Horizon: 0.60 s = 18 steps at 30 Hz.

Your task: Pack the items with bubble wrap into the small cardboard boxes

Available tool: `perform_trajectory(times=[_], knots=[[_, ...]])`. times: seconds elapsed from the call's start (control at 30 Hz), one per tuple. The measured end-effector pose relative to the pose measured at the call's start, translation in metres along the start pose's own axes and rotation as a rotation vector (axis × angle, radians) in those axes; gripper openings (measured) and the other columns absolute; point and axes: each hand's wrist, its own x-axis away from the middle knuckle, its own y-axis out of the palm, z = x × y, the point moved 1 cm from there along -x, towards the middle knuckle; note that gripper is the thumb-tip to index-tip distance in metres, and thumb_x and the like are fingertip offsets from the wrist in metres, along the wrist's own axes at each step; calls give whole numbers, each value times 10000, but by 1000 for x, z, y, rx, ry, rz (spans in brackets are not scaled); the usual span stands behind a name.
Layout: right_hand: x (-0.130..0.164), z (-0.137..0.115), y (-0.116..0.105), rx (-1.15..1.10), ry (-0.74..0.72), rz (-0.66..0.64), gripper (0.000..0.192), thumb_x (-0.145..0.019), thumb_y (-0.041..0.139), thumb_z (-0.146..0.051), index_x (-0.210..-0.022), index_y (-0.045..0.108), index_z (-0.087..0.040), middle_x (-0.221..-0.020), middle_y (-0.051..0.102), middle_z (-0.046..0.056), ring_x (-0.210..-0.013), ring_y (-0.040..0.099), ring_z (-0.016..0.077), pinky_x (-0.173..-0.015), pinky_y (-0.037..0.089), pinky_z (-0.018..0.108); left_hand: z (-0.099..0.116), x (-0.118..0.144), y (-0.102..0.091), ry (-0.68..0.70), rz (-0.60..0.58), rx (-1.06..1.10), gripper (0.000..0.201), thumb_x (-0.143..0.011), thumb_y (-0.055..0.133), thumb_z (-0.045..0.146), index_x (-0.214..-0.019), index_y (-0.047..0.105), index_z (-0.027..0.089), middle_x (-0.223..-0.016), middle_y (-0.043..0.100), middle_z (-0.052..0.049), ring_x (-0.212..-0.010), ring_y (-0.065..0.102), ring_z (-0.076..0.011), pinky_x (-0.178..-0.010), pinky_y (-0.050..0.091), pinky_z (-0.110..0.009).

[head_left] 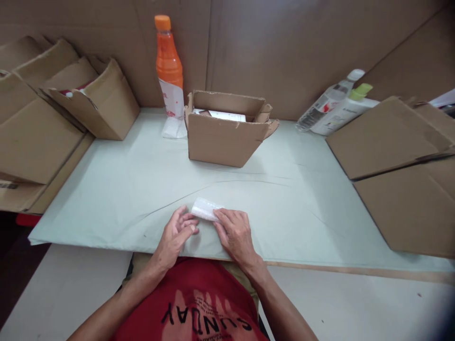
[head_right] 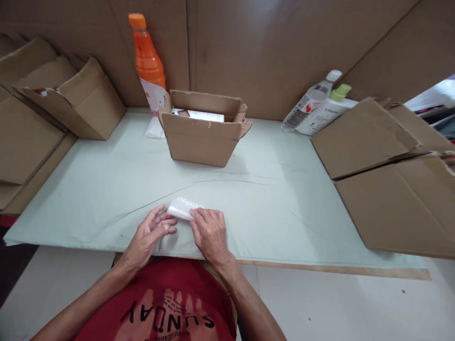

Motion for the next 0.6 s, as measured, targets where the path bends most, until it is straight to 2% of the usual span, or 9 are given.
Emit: perform_trajectory(times=[0.1,0.2,0.3,0.43,0.6], knots=[[4,-11,0,-54,-5,39,245,-964,563,-182,-1201,624,-198,-1064,736,91,-922,639,234,-818,435,400,-3,1,10,14,-37,146,828,-807,691,378,-1480,266,149,-1385,567,-194,-1283,579,-274,-1075,482,-441],[10,-21,1,-118,11,81,297,-972,551,-195,-1264,598,-212,-1053,741,90,-920,664,224,-806,447,390,-3,0,21,94,-97,145,855,-823,674,398,-1520,230,179,-1497,488,-190,-1371,510,-269,-1135,432,-424],[14,-29,3,-164,27,119,337,-958,561,-205,-1294,581,-214,-1054,741,96,-943,680,226,-810,465,387,-2,1,27,155,-164,89,801,-842,662,417,-1512,283,197,-1479,514,-172,-1337,538,-262,-1126,440,-410],[20,-31,-3,-278,2,96,324,-927,583,-219,-1251,595,-224,-1065,739,100,-940,687,236,-815,496,402,6,3,23,166,-185,-3,717,-846,653,405,-1466,371,182,-1414,566,-158,-1231,601,-255,-1049,495,-379],[15,-14,-29,-469,177,57,312,-925,632,-275,-1235,612,-253,-1122,709,86,-980,679,225,-869,542,391,18,7,15,173,-273,-86,747,-814,659,303,-1483,359,156,-1391,581,-169,-1215,607,-274,-1017,510,-384]])
